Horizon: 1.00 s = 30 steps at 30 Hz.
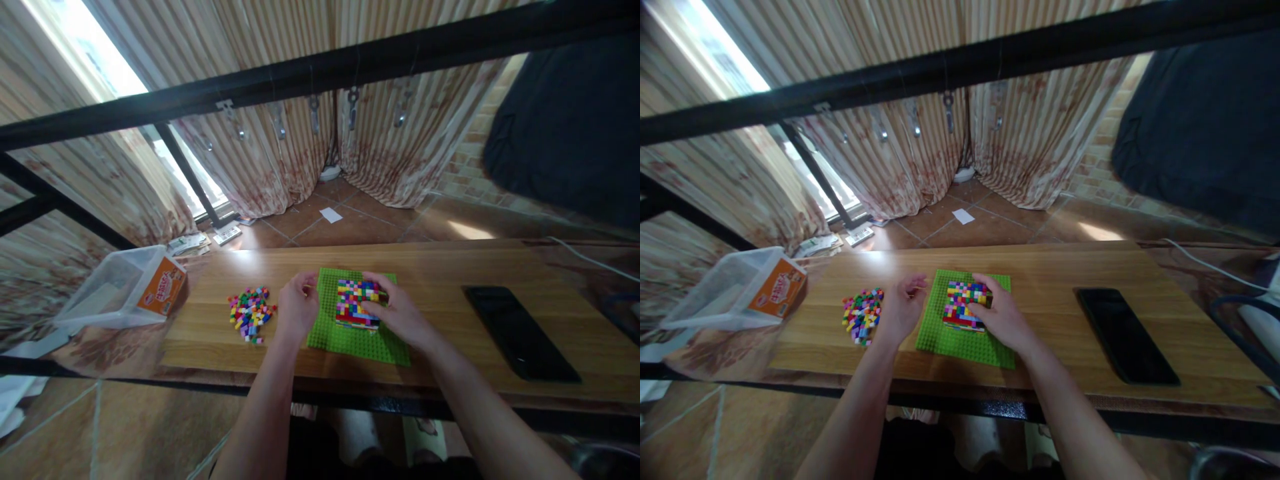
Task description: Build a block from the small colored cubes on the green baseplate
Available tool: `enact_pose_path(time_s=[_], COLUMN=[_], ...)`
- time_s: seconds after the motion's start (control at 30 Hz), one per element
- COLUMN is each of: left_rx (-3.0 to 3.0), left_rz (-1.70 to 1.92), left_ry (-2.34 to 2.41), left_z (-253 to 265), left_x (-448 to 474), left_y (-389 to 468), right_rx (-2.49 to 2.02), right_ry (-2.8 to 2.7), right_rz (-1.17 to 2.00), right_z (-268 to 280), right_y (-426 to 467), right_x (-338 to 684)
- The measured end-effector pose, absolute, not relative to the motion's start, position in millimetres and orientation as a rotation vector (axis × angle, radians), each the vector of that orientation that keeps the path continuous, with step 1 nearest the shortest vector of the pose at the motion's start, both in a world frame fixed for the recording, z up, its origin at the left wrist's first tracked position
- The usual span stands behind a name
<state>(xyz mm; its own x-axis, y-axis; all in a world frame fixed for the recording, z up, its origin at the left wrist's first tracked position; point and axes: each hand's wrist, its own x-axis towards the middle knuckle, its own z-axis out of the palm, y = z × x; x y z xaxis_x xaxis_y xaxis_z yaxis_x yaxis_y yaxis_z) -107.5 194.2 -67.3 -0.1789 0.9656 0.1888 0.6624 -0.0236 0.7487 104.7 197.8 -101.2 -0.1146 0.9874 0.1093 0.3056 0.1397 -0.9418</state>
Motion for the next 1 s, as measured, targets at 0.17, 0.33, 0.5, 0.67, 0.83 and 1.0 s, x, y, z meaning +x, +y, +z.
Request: enact_pose_path(time_s=[0.17, 0.33, 0.5, 0.67, 0.83, 1.0], left_rx=[1.750, 1.682, 1.637, 1.780, 1.818, 1.831], left_rz=[0.941, 0.879, 0.651, 0.378, 0.107, 0.028], left_ry=[1.960, 2.075, 2.171, 2.236, 2.281, 2.301], left_z=[-66.7, -60.9, -56.5, -58.7, -62.3, -65.6], left_x=[-125.2, -181.3, -222.6, -209.6, -194.6, -189.5], left_y=[196.0, 194.5, 178.0, 173.6, 182.0, 186.5], right_rx=[-1.271, -1.230, -1.204, -1.206, -1.234, -1.240], right_ry=[-1.666, -1.708, -1.744, -1.730, -1.754, -1.788], right_rz=[1.038, 1.072, 1.148, 1.164, 1.183, 1.179], right_z=[-97.6, -101.4, -105.8, -106.7, -104.9, -103.5], right_y=[198.3, 202.8, 205.4, 205.1, 204.4, 203.9], right_x=[103.9, 110.2, 112.0, 107.5, 107.8, 108.0])
